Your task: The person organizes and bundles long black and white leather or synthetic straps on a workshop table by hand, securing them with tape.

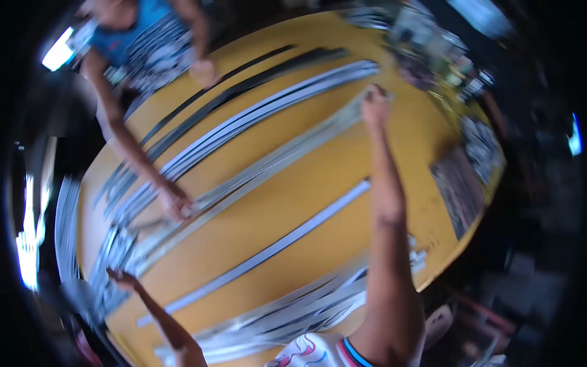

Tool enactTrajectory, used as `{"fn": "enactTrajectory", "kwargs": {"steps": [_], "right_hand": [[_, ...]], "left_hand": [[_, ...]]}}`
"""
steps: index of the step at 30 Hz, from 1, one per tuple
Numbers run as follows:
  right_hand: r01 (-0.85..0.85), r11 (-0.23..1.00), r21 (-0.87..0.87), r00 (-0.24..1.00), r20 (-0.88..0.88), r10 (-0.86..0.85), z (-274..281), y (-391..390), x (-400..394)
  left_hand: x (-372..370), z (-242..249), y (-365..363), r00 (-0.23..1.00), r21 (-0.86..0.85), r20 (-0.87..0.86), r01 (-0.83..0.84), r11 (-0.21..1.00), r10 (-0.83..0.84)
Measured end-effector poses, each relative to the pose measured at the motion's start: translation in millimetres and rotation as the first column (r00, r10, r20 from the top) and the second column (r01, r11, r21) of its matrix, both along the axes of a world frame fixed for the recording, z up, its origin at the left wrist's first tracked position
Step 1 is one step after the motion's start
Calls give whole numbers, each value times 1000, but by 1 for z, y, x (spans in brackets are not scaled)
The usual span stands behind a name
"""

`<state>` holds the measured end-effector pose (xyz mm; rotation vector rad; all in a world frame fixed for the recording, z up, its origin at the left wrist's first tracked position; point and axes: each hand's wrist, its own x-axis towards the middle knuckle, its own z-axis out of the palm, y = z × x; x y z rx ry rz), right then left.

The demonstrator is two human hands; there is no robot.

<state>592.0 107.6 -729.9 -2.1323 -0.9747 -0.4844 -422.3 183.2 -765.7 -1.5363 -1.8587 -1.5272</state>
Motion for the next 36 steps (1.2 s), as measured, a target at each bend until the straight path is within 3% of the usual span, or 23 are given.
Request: {"fn": "enactTrajectory", "kwargs": {"steps": [1,3,4,6,9,11,12,13,14,16,17,18,19,21,24,25,26,27,28,30,32,34,36], "right_hand": [[105,994,-7,991,-81,-105,7,-7,3],[332,943,-38,850,-421,-316,5,-19,9],[387,921,-42,755,-559,-343,0,-21,12],[386,920,67,583,-790,-188,-10,-29,14],[394,883,254,378,-921,97,-9,-29,15],[429,846,317,324,-928,183,-6,-27,19],[404,859,314,291,-935,205,-9,-23,24],[375,873,313,260,-939,225,-14,-21,29],[380,870,315,255,-939,229,-18,-20,32],[353,904,240,333,-935,118,-21,-15,33],[353,905,238,326,-938,119,-26,-12,31],[412,874,257,405,-911,77,-39,-7,35],[466,838,283,479,-877,30,-49,-2,40],[415,871,263,492,-870,29,-70,-1,50],[304,919,251,526,-848,57,-69,-17,49],[245,934,259,545,-834,89,-67,-24,42],[112,991,74,582,-813,-5,-37,-38,32],[-31,990,-136,625,-776,-86,-17,-54,20],[-44,992,-118,717,-695,-51,-34,-62,17],[-151,974,-166,822,-568,31,-52,-103,-1],[-254,933,-254,838,-540,81,-28,-155,-30],[-322,866,-383,936,-267,230,-7,-208,-60],[-312,906,-286,944,-202,262,25,-262,-105]], "left_hand": [[66,28,-6,971,-169,-237,-22,985,-19],[122,38,6,965,-411,-198,78,909,-172],[117,30,23,927,-402,-242,172,899,-286],[117,32,51,814,-466,-356,271,842,-459],[136,66,60,730,-810,-425,-43,585,-535],[127,69,70,677,-836,-396,13,548,-620],[124,72,76,615,-773,-428,130,621,-662],[120,77,84,689,-836,-244,207,508,-683],[116,77,86,670,-830,-287,183,527,-684],[129,90,80,650,-820,-336,155,551,-682],[139,101,76,622,-790,-469,22,613,-627],[147,106,74,577,-738,-590,-102,667,-565],[144,106,77,494,-693,-693,-256,674,-525],[142,106,80,342,-640,-769,-422,642,-541],[158,113,68,386,-627,-779,-511,588,-495],[149,110,65,497,-664,-743,-467,584,-447],[148,107,63,574,-695,-709,-469,544,-411],[149,108,50,556,-630,-744,-397,668,-372],[146,108,36,568,-629,-744,-416,656,-353],[139,107,-3,542,-520,-799,-404,752,-261],[140,105,-60,648,-504,-729,-291,813,-220],[141,101,-126,750,-527,-625,-198,826,-218],[127,88,-210,814,-566,-524,-114,816,-250]]}}
